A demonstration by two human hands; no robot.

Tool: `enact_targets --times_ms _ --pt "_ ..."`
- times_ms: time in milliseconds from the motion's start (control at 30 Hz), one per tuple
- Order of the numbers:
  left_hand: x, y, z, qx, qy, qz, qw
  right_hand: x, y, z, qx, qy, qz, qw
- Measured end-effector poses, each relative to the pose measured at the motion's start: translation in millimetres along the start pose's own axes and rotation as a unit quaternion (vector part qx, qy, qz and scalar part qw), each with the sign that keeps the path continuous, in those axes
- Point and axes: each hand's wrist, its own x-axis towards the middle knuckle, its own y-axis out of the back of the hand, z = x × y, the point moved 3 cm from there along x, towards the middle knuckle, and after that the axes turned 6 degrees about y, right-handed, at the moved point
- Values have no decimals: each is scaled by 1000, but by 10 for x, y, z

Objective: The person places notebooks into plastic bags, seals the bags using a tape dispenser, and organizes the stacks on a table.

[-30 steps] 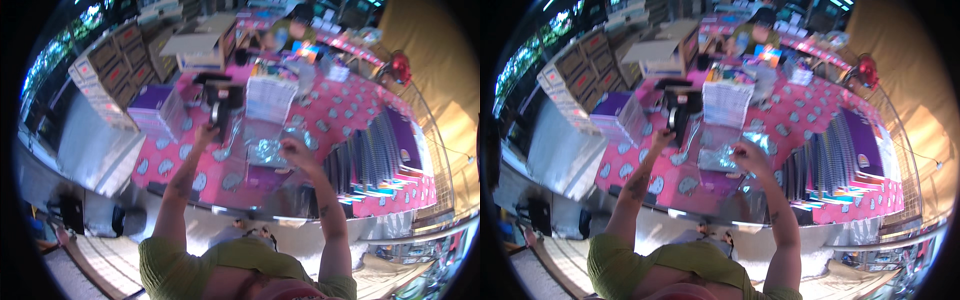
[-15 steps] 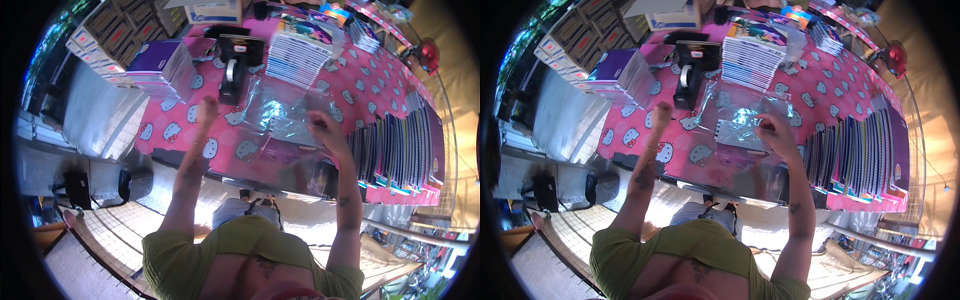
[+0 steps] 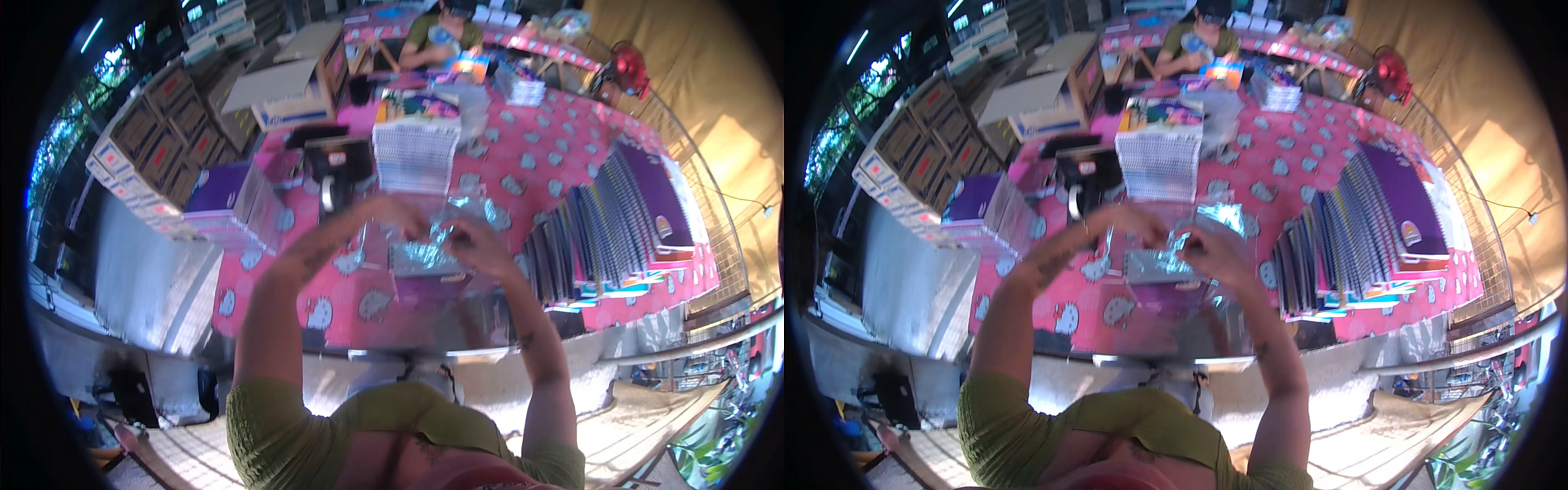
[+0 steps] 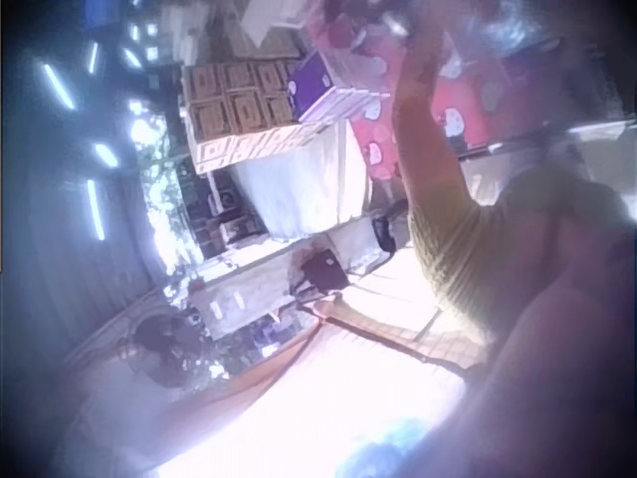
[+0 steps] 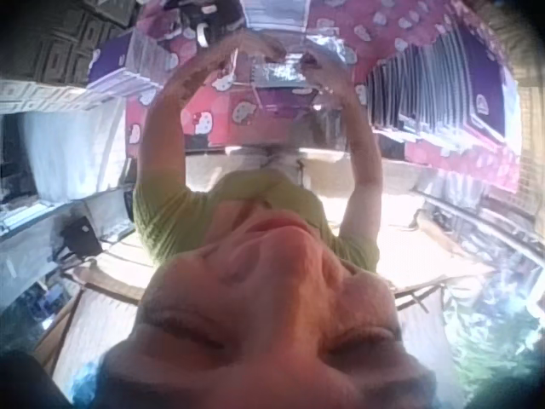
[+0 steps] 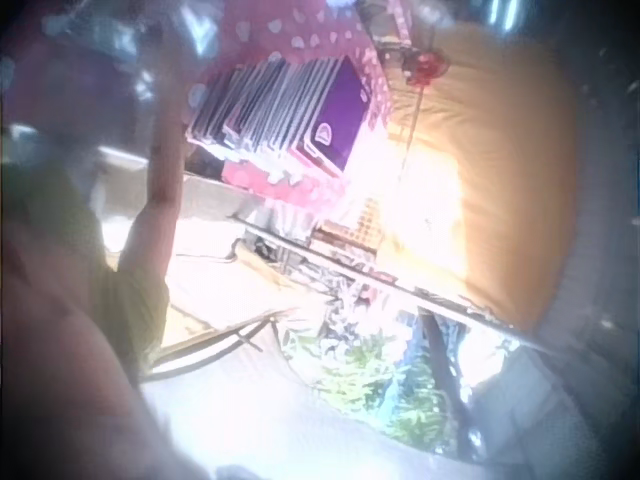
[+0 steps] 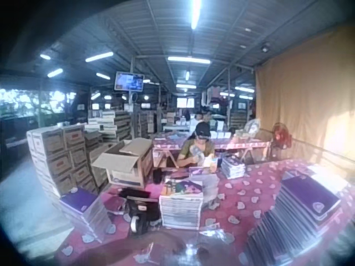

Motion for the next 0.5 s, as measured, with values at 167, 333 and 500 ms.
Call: enact_targets --times_ms 167,333,500 --pt "421 -665 -722 -454 -72 32 888 -79 101 34 -92 74 92 989" --pt "-244 -978 -563 -436 -261 236 829 -612 37 305 190 183 149 953" --pt "-463 -1753 -1 -481 -138 432 751 -647 -535 1075 196 18 140 970"
